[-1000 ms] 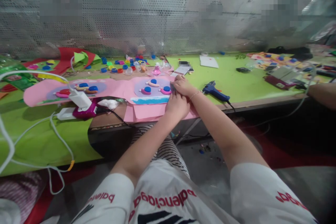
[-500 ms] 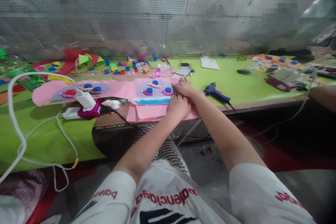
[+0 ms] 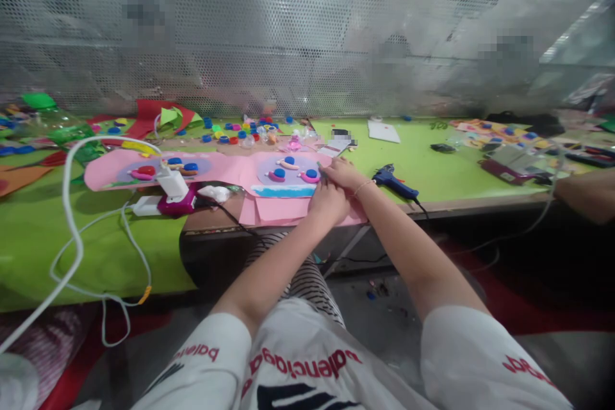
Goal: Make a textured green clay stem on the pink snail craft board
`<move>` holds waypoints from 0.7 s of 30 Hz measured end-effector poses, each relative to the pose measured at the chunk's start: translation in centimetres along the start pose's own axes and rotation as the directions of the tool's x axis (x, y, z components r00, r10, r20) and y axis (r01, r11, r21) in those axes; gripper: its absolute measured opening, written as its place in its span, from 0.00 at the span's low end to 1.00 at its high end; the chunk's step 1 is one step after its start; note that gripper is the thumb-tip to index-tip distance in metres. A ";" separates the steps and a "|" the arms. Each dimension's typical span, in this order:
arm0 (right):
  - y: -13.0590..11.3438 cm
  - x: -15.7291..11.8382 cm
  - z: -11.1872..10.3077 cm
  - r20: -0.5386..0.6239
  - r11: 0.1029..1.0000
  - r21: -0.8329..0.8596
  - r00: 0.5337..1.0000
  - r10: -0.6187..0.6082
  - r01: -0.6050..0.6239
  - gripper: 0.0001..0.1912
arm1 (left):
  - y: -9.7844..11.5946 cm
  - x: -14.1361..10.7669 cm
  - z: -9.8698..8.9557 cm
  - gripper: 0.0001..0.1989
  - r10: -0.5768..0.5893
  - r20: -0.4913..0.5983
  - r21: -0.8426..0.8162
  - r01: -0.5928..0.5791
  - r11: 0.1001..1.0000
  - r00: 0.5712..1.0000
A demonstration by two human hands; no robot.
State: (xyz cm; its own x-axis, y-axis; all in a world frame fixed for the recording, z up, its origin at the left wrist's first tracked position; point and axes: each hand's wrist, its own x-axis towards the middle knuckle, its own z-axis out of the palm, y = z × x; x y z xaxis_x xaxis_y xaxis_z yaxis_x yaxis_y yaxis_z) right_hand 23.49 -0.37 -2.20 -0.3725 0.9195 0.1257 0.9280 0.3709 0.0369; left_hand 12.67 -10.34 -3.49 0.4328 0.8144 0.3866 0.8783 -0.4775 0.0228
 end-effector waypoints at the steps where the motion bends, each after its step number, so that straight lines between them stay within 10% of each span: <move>1: 0.0 -0.2 0.0 0.002 1.000 -0.001 1.000 0.010 -0.010 0.33 | 0.0 0.0 0.0 0.19 0.003 0.001 0.002 -0.003 1.000 1.000; 21: -0.1 -2.8 -1.7 0.037 0.994 -0.090 0.997 -0.064 0.067 0.25 | 0.2 -0.3 -1.2 0.18 0.069 0.092 0.029 -0.072 0.997 0.993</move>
State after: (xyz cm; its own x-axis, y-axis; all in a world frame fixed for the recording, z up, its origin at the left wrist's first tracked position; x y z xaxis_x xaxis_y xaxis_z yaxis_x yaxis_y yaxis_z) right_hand 24.48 -3.20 -0.90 -0.4315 0.8980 0.0860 0.8981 0.4188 0.1343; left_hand 12.44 -11.09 -2.52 0.5092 0.8065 0.3005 0.8504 -0.5251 -0.0319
